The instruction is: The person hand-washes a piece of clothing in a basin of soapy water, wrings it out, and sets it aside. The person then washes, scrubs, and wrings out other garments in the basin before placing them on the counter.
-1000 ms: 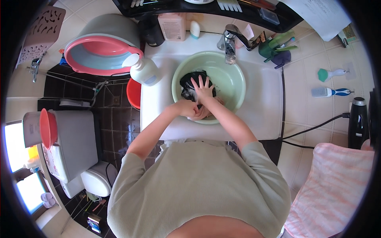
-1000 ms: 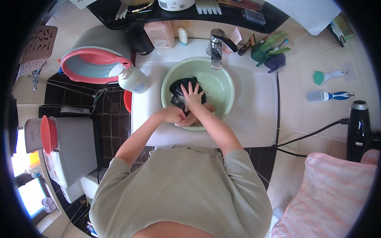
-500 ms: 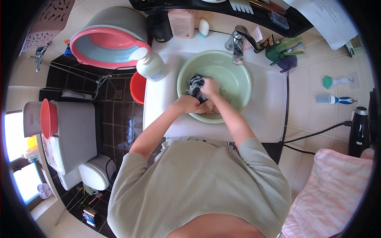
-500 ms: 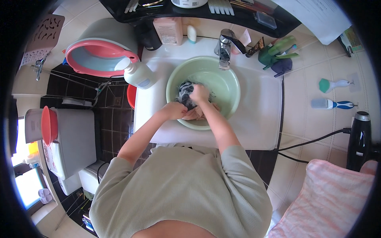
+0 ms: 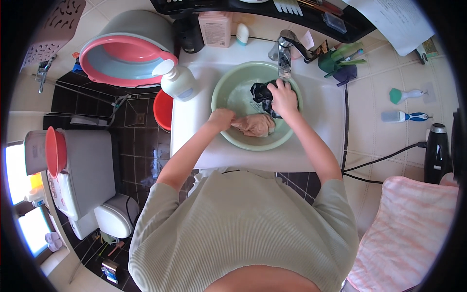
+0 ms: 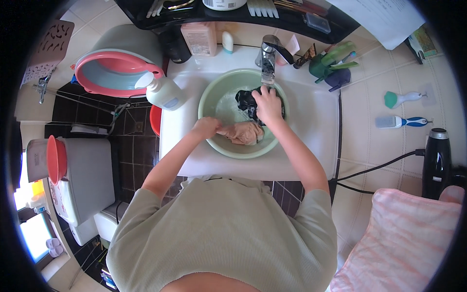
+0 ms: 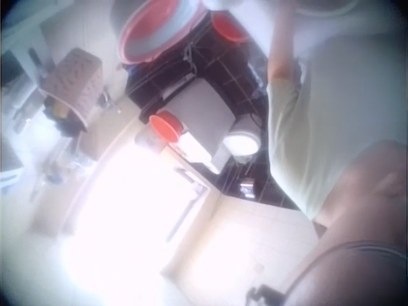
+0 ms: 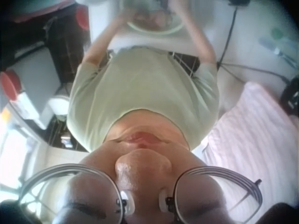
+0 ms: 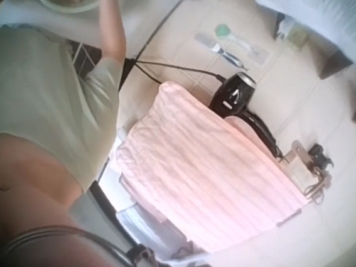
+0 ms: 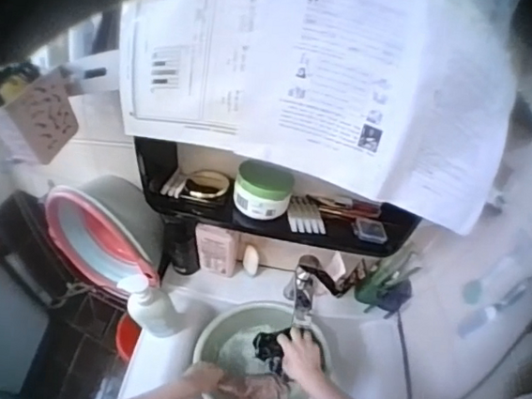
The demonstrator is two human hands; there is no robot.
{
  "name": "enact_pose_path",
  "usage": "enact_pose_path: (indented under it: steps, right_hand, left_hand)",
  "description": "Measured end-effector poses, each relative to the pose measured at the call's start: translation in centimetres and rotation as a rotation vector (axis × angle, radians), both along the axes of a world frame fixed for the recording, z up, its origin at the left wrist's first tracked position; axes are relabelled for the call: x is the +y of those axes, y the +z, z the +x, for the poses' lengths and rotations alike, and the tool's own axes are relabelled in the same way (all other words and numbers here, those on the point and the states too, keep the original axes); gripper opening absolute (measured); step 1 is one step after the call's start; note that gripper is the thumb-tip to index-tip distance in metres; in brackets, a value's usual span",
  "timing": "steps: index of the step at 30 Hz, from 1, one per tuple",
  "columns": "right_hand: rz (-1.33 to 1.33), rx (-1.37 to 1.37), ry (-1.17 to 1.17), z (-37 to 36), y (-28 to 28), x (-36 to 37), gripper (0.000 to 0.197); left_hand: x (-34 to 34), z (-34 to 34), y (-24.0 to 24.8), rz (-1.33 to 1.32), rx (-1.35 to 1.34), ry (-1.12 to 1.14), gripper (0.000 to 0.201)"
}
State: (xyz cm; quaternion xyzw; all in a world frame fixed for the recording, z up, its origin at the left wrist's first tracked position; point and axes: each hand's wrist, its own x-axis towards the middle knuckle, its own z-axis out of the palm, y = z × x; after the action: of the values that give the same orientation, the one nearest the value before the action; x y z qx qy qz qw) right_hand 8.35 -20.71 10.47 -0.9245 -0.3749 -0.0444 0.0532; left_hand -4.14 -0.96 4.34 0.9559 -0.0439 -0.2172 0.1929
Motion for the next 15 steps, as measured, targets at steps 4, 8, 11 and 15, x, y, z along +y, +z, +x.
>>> enact_pose_path:
  steps: [4,8,11,15]
  right_hand:
    - [-0.384,-0.185,-0.023,-1.1,-4.0,-0.1,0.023]
    - [-0.732,-0.236,-0.029,-1.7,-7.9,0.1,0.029]
    - [-0.471,-0.246,0.007,-2.8,-8.7,0.2,0.033]
    - [-0.149,0.514,0.082,-5.7,-7.2,3.0,0.048]
  left_hand:
    - [-0.4,0.9,0.3,-0.006,-0.178,0.069,0.015]
    - [-1.2,2.3,-0.2,-0.001,-0.203,0.077,0.013]
    - [-2.0,3.2,-0.5,0.033,-0.273,0.064,0.012]
    - [-1.9,3.6,-1.5,0.045,-0.260,0.119,0.016]
